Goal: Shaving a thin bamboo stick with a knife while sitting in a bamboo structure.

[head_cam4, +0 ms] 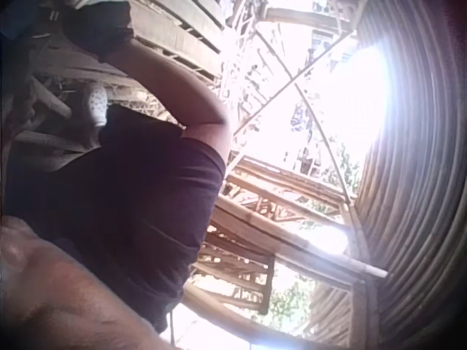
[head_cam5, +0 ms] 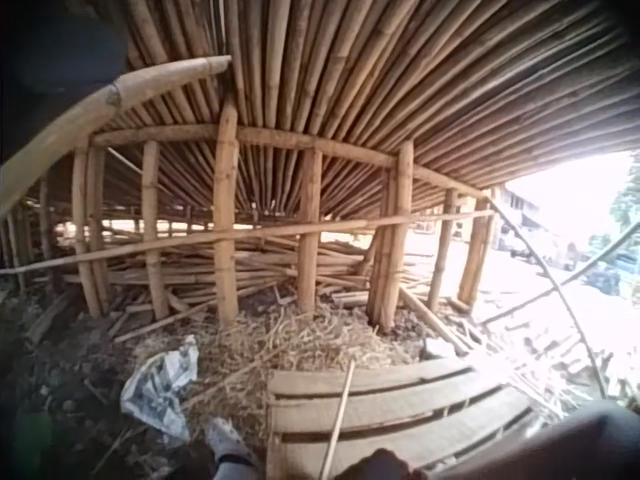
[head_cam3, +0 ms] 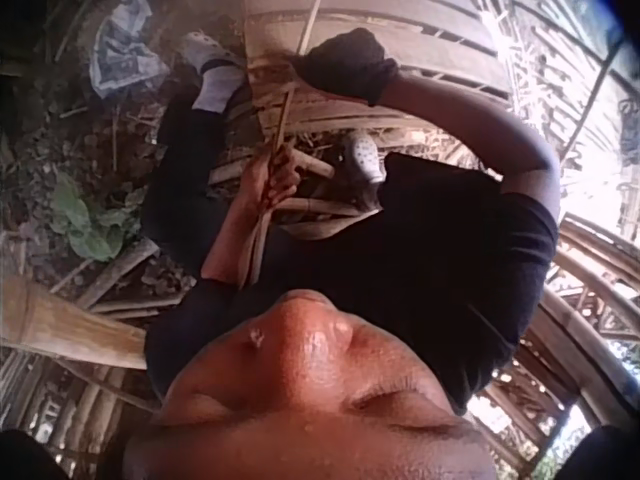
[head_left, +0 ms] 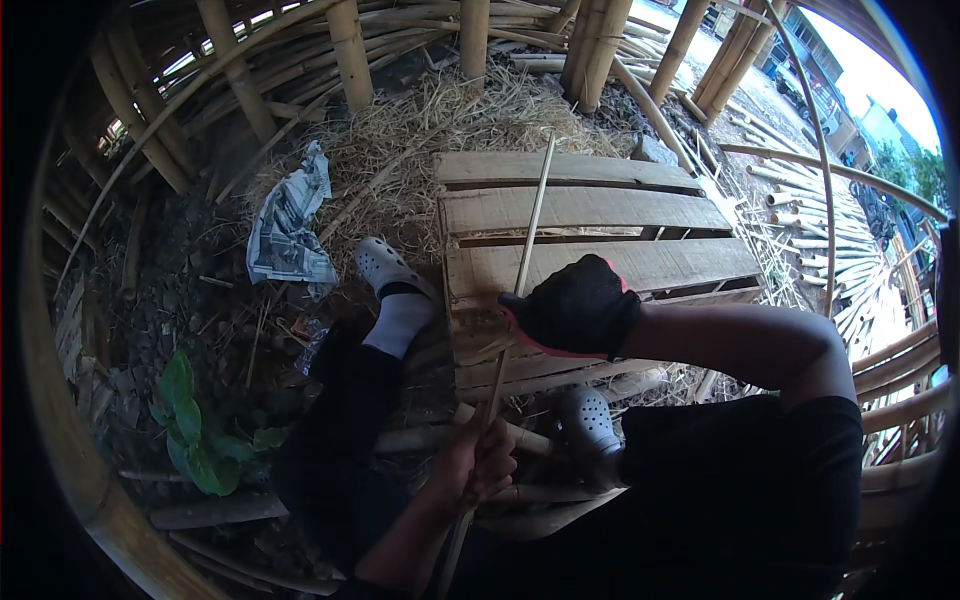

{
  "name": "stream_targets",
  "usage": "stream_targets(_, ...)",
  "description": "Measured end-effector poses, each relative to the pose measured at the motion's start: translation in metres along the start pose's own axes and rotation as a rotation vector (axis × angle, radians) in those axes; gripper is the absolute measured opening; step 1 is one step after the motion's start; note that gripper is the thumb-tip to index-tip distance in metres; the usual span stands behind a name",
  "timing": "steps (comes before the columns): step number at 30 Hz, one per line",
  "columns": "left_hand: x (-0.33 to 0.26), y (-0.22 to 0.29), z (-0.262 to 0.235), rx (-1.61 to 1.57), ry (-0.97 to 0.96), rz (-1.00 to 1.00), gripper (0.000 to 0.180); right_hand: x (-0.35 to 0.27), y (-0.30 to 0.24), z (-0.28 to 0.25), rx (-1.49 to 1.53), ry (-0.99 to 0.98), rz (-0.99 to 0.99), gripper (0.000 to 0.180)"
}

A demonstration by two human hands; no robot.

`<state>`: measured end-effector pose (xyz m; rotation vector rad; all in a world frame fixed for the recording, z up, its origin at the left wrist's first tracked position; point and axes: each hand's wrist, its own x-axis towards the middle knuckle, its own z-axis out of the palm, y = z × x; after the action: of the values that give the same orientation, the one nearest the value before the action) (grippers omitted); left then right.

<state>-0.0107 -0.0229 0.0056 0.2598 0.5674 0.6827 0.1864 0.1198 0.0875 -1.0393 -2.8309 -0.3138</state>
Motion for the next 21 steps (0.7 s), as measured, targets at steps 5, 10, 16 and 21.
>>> stream_targets(5, 0.001, -0.002, -0.006, -0.056, -0.029, -0.017, 0.049, 0.003, 0.009, 0.011, -0.009, 0.062, -0.064, 0.027)
stream_targets(10, 0.004, -0.001, -0.006, -0.083, -0.044, -0.017, 0.048, 0.009, 0.022, 0.01, -0.091, 0.045, -0.08, 0.026)
stream_targets(16, 0.002, 0.0, -0.004, -0.11, -0.068, -0.01, 0.048, 0.033, 0.053, 0.002, -0.191, -0.166, 0.381, 0.053)
stream_targets(21, -0.005, -0.007, 0.011, 0.033, 0.066, -0.085, 0.045, 0.009, 0.227, -0.009, -0.35, 0.08, 0.871, 0.073)
